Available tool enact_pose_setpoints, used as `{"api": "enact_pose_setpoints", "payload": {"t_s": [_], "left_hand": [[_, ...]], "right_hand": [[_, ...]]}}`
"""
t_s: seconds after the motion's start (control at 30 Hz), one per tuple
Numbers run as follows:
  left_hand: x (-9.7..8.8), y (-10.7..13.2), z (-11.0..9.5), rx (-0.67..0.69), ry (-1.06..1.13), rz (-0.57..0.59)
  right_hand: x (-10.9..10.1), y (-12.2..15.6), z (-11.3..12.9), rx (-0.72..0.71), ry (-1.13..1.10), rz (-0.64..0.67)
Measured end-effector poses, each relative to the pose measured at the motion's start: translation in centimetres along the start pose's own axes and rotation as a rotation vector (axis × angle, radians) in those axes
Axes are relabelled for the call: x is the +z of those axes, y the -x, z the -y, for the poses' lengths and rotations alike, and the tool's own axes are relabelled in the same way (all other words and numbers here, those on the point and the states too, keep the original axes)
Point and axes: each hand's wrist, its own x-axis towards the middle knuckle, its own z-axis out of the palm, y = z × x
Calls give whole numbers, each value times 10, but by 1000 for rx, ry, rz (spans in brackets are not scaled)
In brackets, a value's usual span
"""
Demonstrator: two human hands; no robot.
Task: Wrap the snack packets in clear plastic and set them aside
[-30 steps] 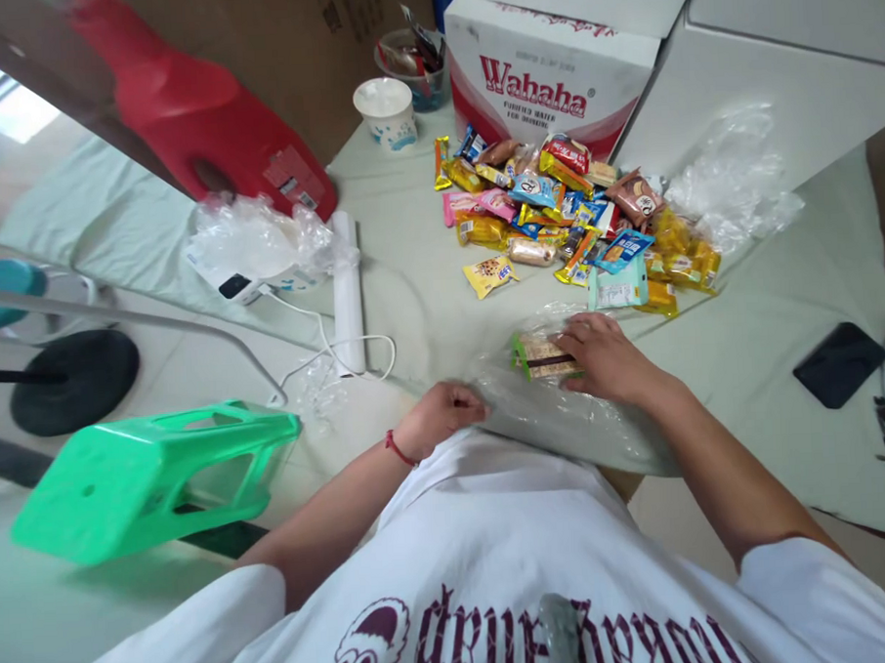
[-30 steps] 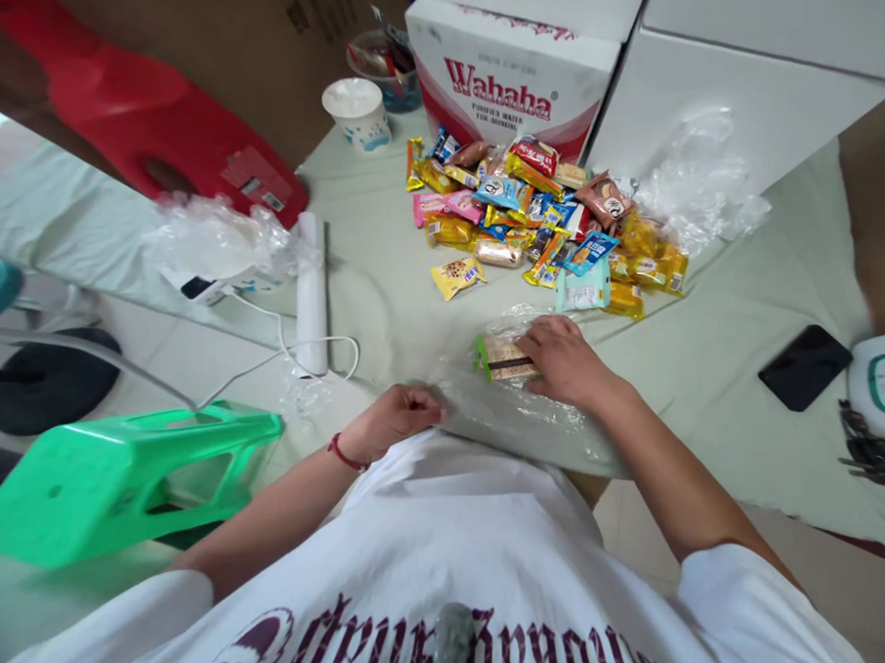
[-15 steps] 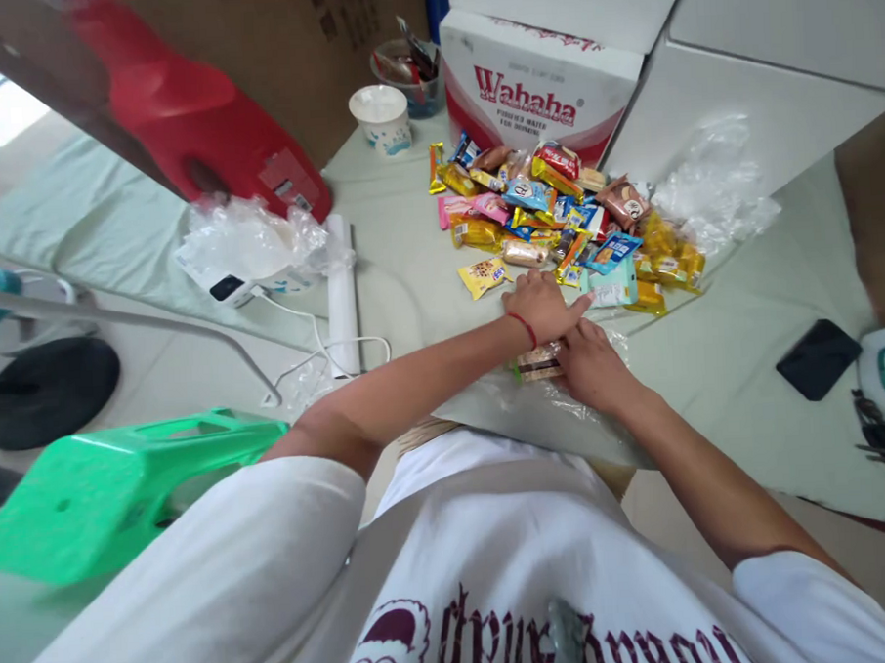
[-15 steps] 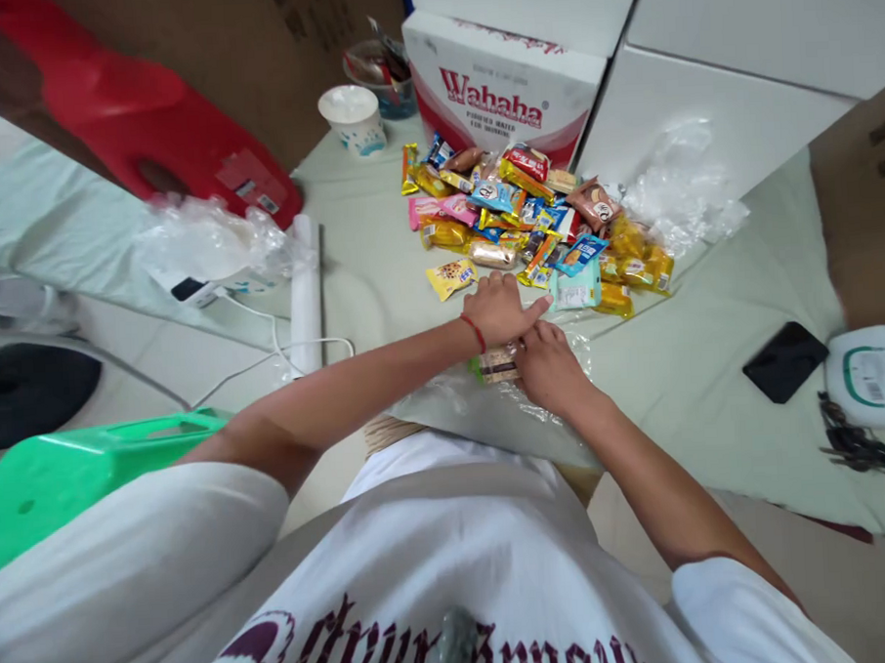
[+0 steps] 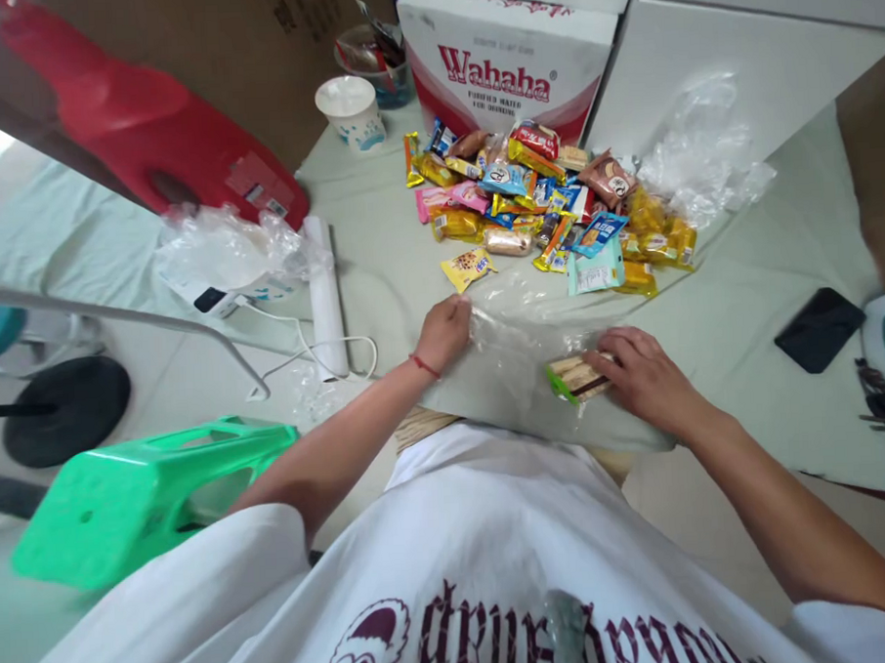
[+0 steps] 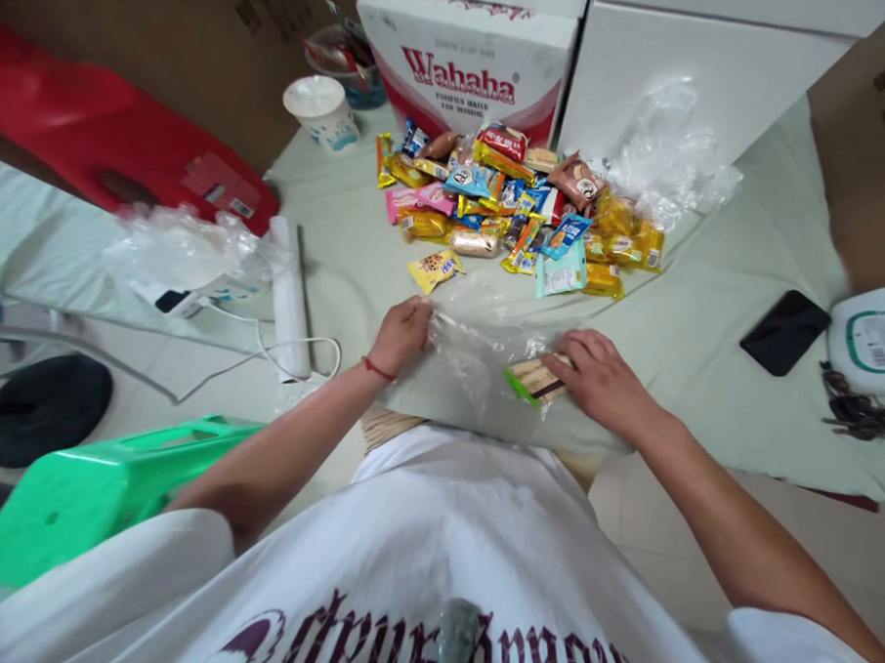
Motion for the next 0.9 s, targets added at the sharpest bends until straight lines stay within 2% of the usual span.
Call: {"api": "enact_pose_setpoints", "payload": {"t_s": [0.1, 0.13, 0.2, 0.27, 0.37, 0.43, 0.47, 0.53, 0.57, 0.63, 0.7, 0.8, 0.9], "left_hand": [[-3, 27, 14, -252, 219, 74], [-3, 32, 17, -296, 257, 95], [-5, 40, 22, -292, 255, 92], [-9, 43, 23, -198, 149, 11], [-20, 47, 17, 83, -149, -183], [-28, 49, 7, 295, -316, -215], [-30, 49, 1, 396, -374, -180], [-31, 45, -10, 547, -425, -37], [-29, 41, -14, 580, -416, 47], [-22, 29, -19, 565, -370, 178], [-13, 17, -18, 484, -353, 243], [-5, 3, -8, 322, -347, 172], [-7, -8, 5, 148, -245, -40]], "right_hand": [[-10, 11, -16, 83, -30, 102], [-14, 12, -20, 119, -51, 136], [-24, 6, -26, 183, -117, 221], [-35, -8, -28, 209, -190, 337], [-52, -39, -25, 234, -303, 483], [-60, -59, -23, 271, -475, 531], [-62, -68, -23, 295, -607, 541], [-63, -82, -23, 359, -920, 532], [-61, -87, -24, 409, -1077, 506], [-54, -96, -24, 533, -1344, 421], [-43, -101, -22, 646, -1517, 311], [-24, -97, -18, 715, -1605, 175], [-3, -75, -13, 700, -1598, 85]]}}
